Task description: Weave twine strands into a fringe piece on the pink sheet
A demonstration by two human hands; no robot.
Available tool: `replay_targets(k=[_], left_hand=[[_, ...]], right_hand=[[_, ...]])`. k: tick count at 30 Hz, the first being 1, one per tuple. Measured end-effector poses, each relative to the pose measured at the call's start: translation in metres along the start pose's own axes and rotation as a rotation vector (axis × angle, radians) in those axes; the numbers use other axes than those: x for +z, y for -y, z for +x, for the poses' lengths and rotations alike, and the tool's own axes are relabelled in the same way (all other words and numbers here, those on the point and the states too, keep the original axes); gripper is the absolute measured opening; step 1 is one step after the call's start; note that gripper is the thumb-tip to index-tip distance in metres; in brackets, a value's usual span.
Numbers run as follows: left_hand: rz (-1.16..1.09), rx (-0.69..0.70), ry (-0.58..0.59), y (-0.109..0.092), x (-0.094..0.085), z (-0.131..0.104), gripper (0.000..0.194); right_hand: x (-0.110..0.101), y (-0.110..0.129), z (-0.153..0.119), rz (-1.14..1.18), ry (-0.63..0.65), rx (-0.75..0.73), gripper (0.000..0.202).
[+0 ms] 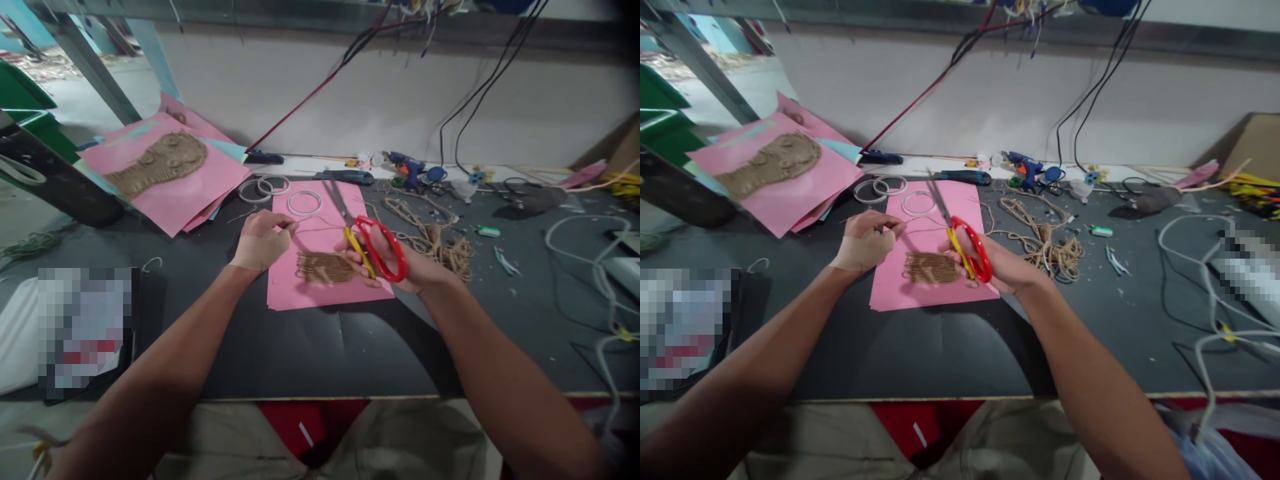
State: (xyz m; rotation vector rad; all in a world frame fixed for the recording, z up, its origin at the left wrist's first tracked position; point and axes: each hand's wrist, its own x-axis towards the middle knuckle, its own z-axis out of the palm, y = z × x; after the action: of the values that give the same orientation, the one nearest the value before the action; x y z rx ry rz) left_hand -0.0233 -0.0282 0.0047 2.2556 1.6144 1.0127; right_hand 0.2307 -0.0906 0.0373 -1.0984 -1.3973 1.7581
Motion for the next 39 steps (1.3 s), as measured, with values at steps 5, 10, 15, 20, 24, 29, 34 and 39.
replay_targets(k=[5, 10, 15, 20, 24, 29, 34, 39], left_hand=[[0.024, -0.047, -0.075, 0.001, 0.001, 0.001, 0.016], [0.066, -0.075, -0.127, 0.003, 0.000, 0.003, 0.019], [0.049, -0.189, -0.129, 0.003, -0.005, 0.005, 0.020], [-0.039, -0.069, -0.101, -0.001, -0.002, 0.002, 0.018], [-0.020, 0.030, -0.056, -0.002, 0.002, -0.001, 0.015], [-0.082, 0.097, -0.049, -0.001, 0.004, -0.001, 0.014], [-0.093, 0.080, -0.015, -0.002, 0.003, -0.001, 0.013], [-0.096, 0.076, -0.011, -0.003, 0.003, -0.001, 0.013]], right_hand=[[0.007, 0.002, -0.003, 0.020, 0.023, 0.162, 0.057], [0.001, 0.003, -0.006, -0.032, 0.076, 0.149, 0.057], [-0.004, -0.001, -0.008, -0.031, 0.131, 0.115, 0.055], [0.000, -0.004, -0.003, -0.064, 0.133, 0.174, 0.057], [0.002, -0.003, 0.000, -0.087, 0.133, 0.162, 0.060], [0.004, 0.000, -0.002, -0.124, 0.139, 0.181, 0.063], [0.007, 0.002, -0.002, -0.137, 0.130, 0.177, 0.066], [0.009, 0.002, -0.002, -0.113, 0.118, 0.215, 0.058]])
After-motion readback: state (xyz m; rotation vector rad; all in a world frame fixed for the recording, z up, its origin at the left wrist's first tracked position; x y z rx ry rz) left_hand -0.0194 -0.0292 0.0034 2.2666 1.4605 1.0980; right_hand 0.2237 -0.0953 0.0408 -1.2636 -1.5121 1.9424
